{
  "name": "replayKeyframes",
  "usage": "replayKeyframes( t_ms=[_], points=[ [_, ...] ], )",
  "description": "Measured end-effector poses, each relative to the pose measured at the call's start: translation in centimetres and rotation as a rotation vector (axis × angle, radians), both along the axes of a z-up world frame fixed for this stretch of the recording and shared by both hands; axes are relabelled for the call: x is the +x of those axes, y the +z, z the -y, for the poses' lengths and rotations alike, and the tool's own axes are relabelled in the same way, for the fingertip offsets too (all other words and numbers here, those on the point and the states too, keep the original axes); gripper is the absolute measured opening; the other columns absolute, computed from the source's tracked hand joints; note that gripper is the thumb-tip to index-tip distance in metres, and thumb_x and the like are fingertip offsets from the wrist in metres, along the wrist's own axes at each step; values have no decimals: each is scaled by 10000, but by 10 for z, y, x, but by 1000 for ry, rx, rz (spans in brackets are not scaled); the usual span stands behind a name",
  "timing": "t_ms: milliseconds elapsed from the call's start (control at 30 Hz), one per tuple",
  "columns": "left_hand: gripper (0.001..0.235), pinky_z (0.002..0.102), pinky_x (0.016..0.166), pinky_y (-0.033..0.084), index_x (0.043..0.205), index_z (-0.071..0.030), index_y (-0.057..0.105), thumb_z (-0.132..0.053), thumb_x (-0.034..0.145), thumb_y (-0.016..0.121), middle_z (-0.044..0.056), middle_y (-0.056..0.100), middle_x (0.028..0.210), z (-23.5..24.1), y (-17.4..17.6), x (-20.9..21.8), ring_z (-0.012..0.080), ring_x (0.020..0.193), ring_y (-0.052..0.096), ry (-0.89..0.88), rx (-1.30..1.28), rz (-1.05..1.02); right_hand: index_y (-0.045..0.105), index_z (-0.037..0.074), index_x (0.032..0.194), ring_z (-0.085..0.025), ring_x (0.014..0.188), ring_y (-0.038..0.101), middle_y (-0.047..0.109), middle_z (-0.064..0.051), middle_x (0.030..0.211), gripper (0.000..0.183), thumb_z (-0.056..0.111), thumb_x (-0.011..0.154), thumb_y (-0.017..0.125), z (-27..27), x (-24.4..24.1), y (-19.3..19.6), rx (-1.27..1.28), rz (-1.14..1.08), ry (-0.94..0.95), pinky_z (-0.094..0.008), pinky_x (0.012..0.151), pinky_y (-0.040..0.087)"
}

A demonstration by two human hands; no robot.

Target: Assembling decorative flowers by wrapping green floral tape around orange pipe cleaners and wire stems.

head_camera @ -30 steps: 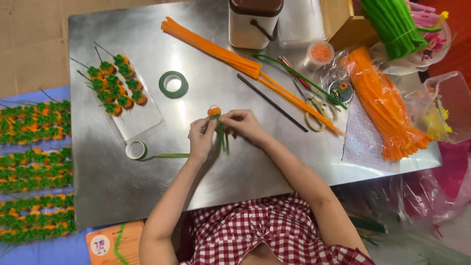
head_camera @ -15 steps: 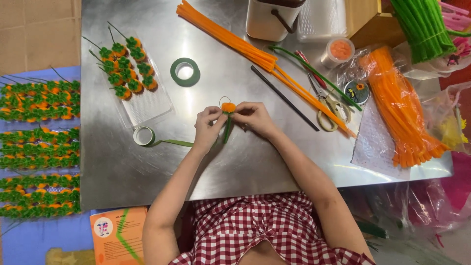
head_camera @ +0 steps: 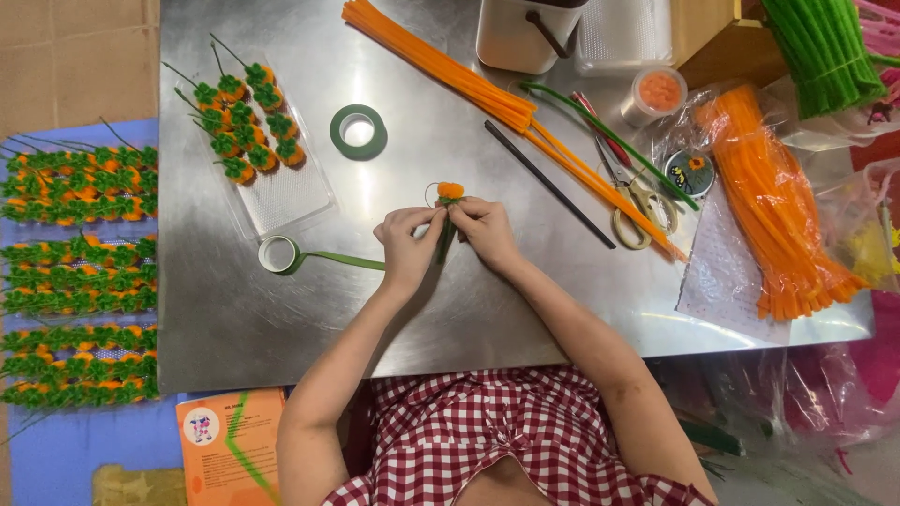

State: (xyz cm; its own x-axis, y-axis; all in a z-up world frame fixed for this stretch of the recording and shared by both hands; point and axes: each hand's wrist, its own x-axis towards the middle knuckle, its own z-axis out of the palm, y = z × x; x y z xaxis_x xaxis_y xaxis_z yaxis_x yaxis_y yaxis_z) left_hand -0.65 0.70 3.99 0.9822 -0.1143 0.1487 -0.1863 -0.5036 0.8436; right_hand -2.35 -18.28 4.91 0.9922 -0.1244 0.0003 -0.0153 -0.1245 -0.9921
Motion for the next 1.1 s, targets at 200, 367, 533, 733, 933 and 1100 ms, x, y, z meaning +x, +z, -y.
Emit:
replayKeyframes(
  t_ms=[200, 367, 533, 733, 933, 1100],
  points=[
    [82, 335, 878, 614, 1205, -187, 1037, -251, 1154, 1028, 79, 964, 942, 3, 38, -2, 253, 931, 900, -33, -234, -68, 947, 95, 837, -144, 751, 643, 714, -44, 682, 332, 100, 1167, 913, -10, -3, 45, 284, -198, -144, -329, 749, 618],
    [153, 264, 723, 623, 1164, -163, 1035, -278, 1083, 1096, 80, 930, 822, 3, 20, 3, 117, 735, 843, -31, -297, -141, 970, 26, 987, -134, 771, 715, 796, -61, 777, 112, 83, 1083, 982, -13, 0, 77, 421, -305, -216, -296, 745, 636],
    [188, 266, 770, 713, 1222, -114, 1020, -240, 1099, 1084, 118, 944, 895, 6, 25, 18, 112, 853, 850, -115, -375, -149, 958, -22, 1064, -124, 677, 787, 882, -120, 829, 182, 96, 997, 1080, -9, 21, 57, 459, -356, -241, -285, 698, 695],
    [166, 507, 1174, 701, 1279, -130, 1018, -89, 1119, 1022, 150, 974, 1077, 2, 15, 37, 411, 1307, 908, -203, -341, 35, 910, 18, 1078, -124, 728, 847, 875, -69, 873, 217, 178, 1054, 1055, -5, 34, 78, 434, -378, -84, -278, 751, 722],
    [127, 553, 1486, 329, 1232, -183, 1020, -264, 1134, 1010, -11, 908, 1040, -3, 17, 28, 311, 1546, 679, -171, -174, -40, 951, 7, 981, -168, 856, 845, 893, -99, 938, 180, 131, 1075, 1042, 3, 31, 79, 489, -417, -63, -376, 916, 746],
    [154, 375, 1400, 392, 1190, -265, 1045, -346, 1072, 1101, -64, 880, 998, -6, 13, 22, 179, 1412, 576, -156, -243, -124, 905, 16, 905, -171, 809, 818, 842, -93, 846, 249, 102, 1017, 1111, 4, 25, 42, 494, -382, -143, -387, 839, 743]
  ],
)
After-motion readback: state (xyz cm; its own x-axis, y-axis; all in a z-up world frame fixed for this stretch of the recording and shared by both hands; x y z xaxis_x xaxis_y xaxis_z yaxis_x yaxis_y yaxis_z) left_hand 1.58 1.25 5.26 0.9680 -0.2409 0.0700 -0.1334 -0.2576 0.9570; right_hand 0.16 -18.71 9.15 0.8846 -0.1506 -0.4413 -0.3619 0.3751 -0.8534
